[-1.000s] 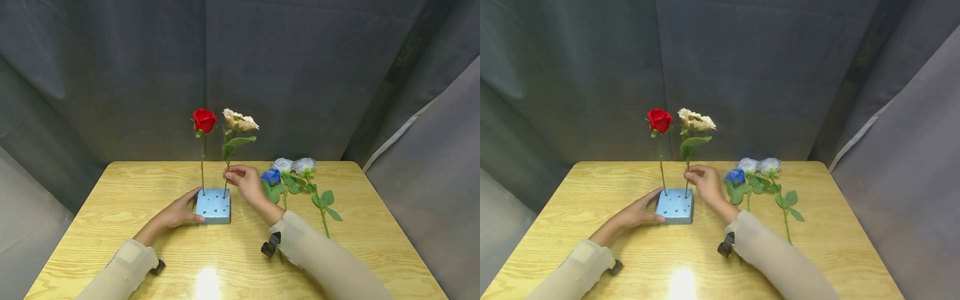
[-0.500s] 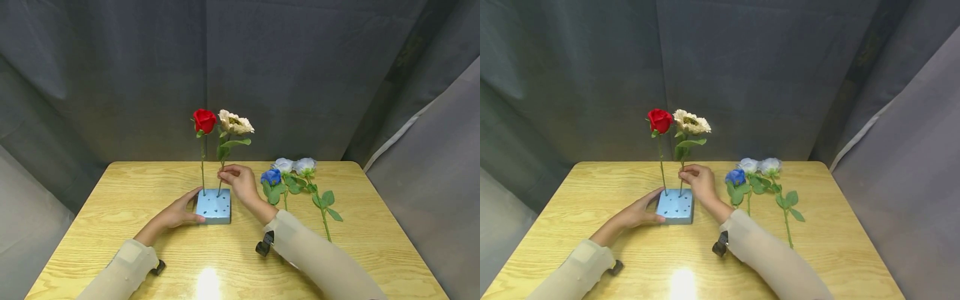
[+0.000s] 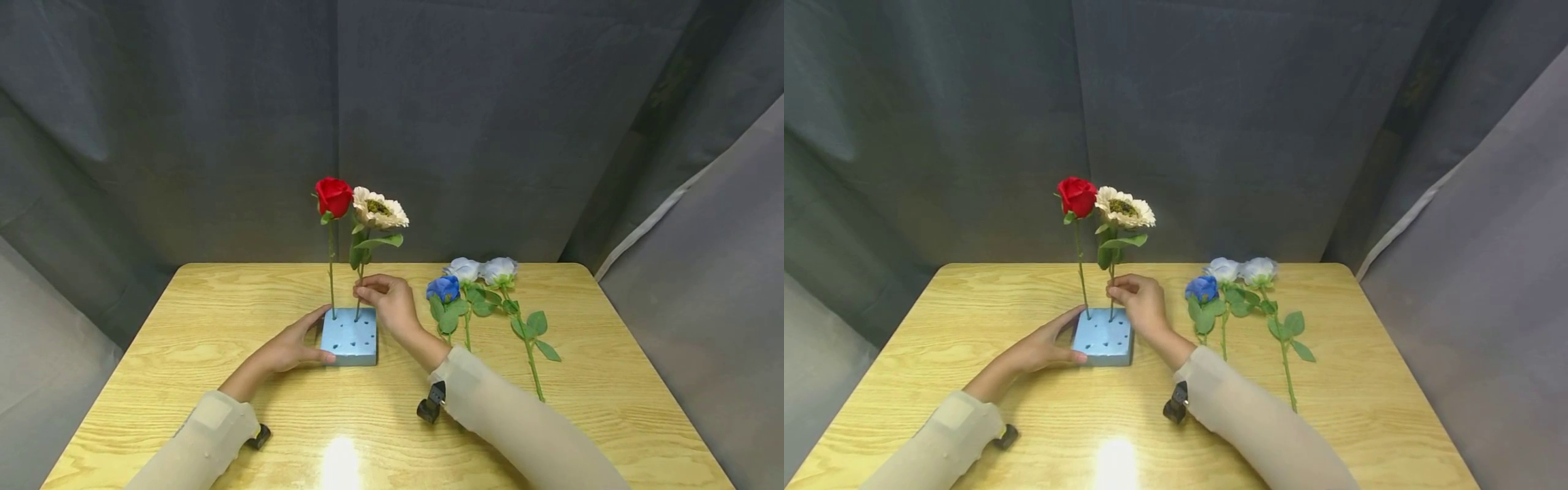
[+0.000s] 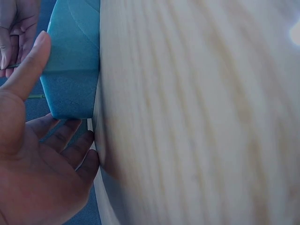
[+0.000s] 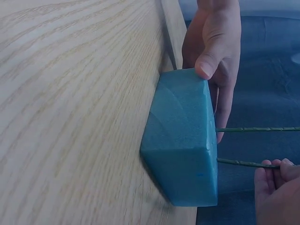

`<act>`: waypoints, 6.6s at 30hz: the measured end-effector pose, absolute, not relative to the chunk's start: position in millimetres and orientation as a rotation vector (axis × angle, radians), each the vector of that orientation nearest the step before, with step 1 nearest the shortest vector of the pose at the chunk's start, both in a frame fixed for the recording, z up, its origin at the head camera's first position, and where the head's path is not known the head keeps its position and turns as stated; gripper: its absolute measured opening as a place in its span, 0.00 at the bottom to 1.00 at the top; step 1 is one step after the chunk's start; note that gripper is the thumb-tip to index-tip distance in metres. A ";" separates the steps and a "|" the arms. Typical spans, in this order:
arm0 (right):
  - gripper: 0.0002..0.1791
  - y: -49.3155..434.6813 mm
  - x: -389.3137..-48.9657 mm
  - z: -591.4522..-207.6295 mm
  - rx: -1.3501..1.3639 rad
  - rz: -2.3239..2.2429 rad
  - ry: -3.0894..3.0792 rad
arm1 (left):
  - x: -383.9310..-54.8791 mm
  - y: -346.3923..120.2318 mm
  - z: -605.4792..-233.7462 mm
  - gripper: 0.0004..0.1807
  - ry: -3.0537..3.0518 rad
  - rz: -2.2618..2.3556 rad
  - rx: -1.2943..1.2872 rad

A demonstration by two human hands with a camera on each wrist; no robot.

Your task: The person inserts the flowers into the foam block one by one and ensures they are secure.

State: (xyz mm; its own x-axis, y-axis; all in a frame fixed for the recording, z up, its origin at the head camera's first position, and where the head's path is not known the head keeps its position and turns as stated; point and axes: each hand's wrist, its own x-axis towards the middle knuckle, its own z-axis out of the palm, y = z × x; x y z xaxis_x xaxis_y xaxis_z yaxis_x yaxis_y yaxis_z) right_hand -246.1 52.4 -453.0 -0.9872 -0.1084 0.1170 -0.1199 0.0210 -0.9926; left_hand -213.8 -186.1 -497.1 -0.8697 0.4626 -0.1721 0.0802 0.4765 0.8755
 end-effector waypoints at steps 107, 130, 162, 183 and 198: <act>0.21 153.7 -187.3 -482.2 0.058 2.116 -2.376 | -215.1 -187.9 -502.3 0.63 2.367 1.322 0.457; 0.24 190.0 -169.1 -495.4 -0.043 2.157 -2.370 | -215.7 -188.5 -503.8 0.63 2.365 1.314 0.442; 0.32 206.3 -152.8 -500.3 -0.105 1.980 -2.593 | -213.6 -186.3 -499.1 0.63 2.377 1.304 0.441; 0.28 193.6 -170.7 -500.1 -0.029 1.388 -2.936 | -213.3 -186.4 -498.9 0.63 2.368 1.318 0.441; 0.22 200.0 -180.5 -486.0 -0.096 1.614 -2.932 | -213.0 -186.2 -499.0 0.62 2.362 1.322 0.448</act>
State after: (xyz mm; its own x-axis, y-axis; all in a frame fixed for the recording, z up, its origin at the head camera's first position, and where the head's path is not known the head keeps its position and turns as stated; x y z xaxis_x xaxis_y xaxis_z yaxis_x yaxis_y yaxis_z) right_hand -180.5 200.0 -486.0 -0.9772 -0.0491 -0.2066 0.1482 0.5387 -0.8293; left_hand -213.0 -186.2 -499.0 -0.8704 0.4571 -0.1829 0.0832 0.5027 0.8604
